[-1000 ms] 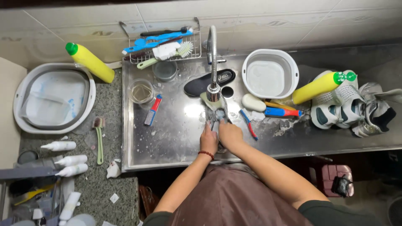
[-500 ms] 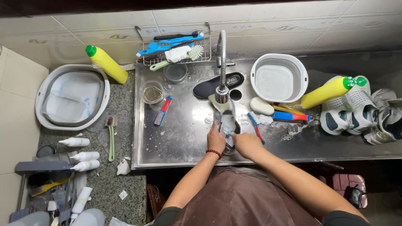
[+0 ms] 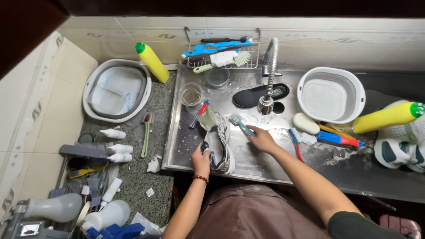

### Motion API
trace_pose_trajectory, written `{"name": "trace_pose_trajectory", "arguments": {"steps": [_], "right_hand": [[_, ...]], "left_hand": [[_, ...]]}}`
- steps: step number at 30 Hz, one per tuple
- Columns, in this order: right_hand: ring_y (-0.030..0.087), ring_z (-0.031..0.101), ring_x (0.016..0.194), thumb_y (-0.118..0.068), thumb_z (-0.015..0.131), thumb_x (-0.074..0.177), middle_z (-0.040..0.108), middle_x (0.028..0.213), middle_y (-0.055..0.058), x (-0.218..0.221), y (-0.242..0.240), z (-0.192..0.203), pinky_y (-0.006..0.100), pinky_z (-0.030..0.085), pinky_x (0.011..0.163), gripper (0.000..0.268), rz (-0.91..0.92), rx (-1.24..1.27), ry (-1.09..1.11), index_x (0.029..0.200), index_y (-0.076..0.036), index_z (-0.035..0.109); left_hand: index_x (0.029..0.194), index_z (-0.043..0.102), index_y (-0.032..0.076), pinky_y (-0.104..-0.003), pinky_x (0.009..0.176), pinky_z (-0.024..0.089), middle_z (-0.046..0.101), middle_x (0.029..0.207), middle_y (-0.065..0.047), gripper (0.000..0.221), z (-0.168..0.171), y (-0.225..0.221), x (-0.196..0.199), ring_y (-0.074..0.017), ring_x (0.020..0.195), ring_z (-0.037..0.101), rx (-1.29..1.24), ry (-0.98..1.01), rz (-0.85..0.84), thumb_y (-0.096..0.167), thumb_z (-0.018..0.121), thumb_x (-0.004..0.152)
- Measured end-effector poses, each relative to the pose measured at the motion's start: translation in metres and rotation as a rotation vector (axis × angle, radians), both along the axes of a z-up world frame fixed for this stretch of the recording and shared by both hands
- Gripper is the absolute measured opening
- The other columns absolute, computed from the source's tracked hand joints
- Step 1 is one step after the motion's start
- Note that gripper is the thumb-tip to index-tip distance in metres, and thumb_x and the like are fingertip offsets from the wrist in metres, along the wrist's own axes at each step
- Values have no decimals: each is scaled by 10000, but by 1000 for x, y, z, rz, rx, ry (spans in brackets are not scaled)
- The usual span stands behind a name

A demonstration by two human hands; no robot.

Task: Washing and scrubbing a sneaker in a sink with soap and brushes.

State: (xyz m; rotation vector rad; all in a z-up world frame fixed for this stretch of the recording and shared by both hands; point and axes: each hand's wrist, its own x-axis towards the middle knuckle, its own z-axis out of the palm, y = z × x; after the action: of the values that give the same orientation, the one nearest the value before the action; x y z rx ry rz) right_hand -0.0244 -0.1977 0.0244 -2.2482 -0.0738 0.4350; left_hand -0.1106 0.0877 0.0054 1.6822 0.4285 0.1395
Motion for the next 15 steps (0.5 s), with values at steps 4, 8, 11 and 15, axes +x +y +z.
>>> {"name": "trace_pose_trajectory", "arguments": {"steps": [4,8,11,15], "right_hand": [[317,722,970,-372,680,891,750,1109,186,29,38,1,398,554,896,674,49,196,224,1507,-201,467],[318,689,1032,-461,689,970,722,1153,197,94,-15,-11,397,515,912,542,-264,-25,-123,1350,-77,641],[253,640,1025,-431,648,1061,702,1165,157,166,-75,-40,369,495,851,544,-533,244,-130,1362,20,611],[74,668,1123,-311,577,1089,664,1348,25,215,-86,-31,258,527,863,699,-713,1065,35,1619,-82,183]], "left_hand": [[1262,658,-38,-293,892,535,758,1095,-85,373,8,4,-17,-153,971,690,-117,14,74,-16,630,891],[1267,662,-44,-289,896,541,761,1100,-93,386,17,-3,-18,-153,971,701,-87,-7,59,-26,622,883],[1272,662,-42,-298,900,543,764,1113,-109,393,17,-20,-12,-167,986,707,-92,-51,18,-25,622,881],[1246,688,11,-345,872,570,774,1071,-168,364,53,-59,8,-249,976,767,180,-27,-39,42,658,884]]}}
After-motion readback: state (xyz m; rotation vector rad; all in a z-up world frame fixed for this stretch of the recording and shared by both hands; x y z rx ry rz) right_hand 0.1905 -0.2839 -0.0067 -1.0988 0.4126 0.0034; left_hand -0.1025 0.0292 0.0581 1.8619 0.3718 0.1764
